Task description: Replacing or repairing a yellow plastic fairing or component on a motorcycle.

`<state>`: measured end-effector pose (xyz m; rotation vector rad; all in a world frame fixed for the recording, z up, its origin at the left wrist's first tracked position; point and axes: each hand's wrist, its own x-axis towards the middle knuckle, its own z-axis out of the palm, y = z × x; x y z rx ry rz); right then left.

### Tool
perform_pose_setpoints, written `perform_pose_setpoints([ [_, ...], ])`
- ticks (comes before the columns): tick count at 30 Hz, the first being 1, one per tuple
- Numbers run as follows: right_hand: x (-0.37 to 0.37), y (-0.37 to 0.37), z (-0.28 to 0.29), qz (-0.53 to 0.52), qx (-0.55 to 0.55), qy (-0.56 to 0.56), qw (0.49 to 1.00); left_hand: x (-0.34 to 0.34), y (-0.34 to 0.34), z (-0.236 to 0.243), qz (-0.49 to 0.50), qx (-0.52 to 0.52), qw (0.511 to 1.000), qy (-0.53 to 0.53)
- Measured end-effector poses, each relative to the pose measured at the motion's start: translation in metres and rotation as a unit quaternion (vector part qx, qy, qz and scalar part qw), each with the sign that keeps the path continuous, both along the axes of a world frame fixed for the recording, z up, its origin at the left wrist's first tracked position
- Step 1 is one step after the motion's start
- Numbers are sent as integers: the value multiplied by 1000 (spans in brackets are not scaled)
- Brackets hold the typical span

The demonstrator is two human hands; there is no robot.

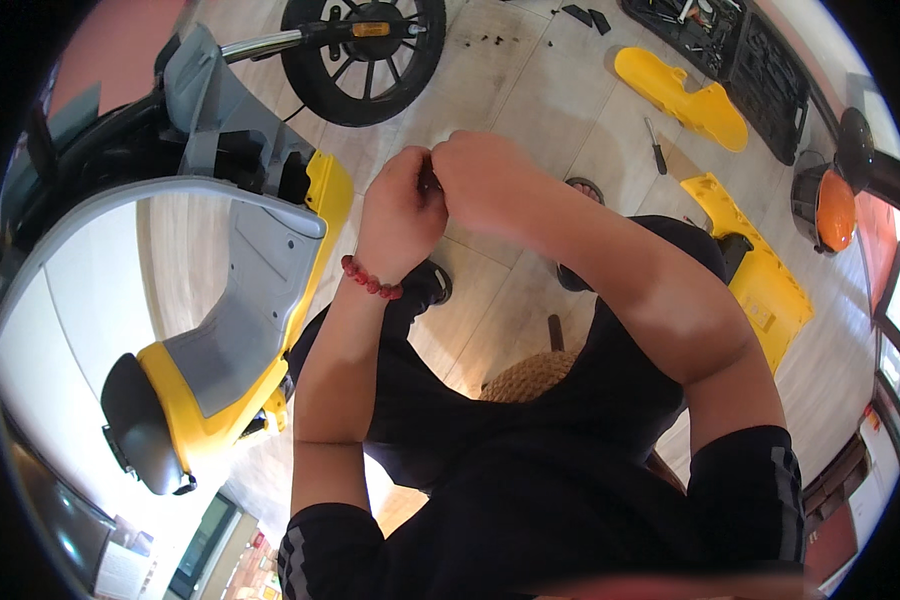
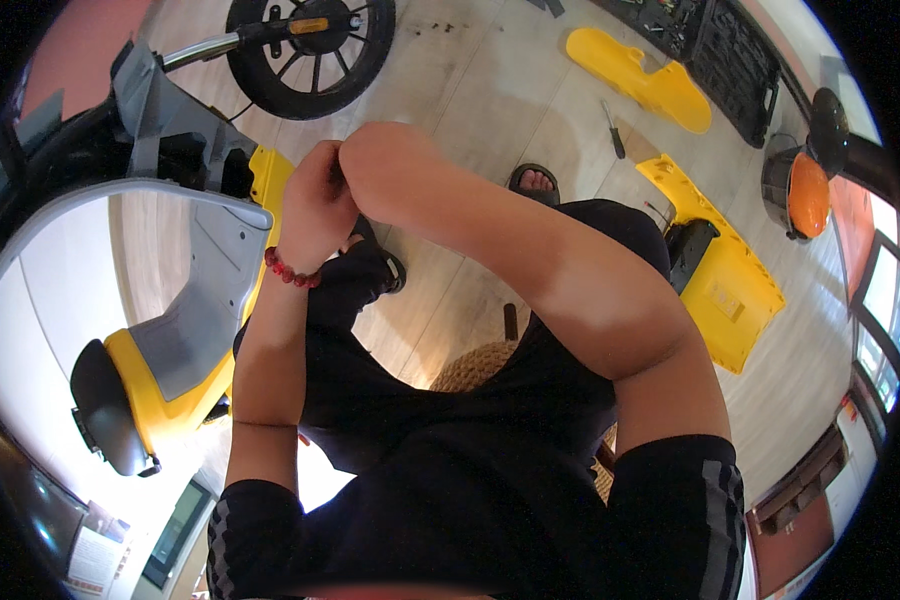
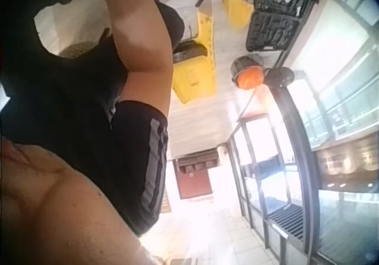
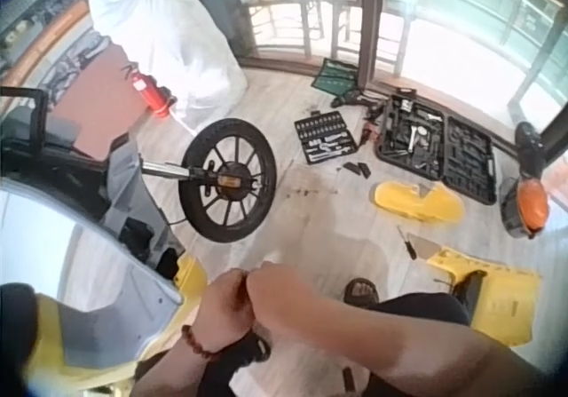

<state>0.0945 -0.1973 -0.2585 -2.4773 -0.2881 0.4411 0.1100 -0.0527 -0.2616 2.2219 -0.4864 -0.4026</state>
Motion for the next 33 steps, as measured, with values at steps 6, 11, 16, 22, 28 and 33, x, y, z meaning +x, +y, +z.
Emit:
perform_pose_setpoints([
  [6,-1,1,0,0,-2,8,1000,-2,3,1,-6,21,1000,6],
  [11,-4,-1,-2,2,2,-23,1000,-2,1,4,-21,44,998,-33],
  [16,-4,0,-1,-8,-7,-2,1000,-1,3,4,-24,30,999,-36],
  [22,-3,-1,-4,7,-19,9,1000,-1,2,6,-40,50,997,-44],
  [28,-4,-3,-4,9,-9,-15,1000,1,2,8,-52,51,996,-50],
  [33,-5,-3,-5,6,-15,-9,1000,1,2,6,-54,60,995,-49],
])
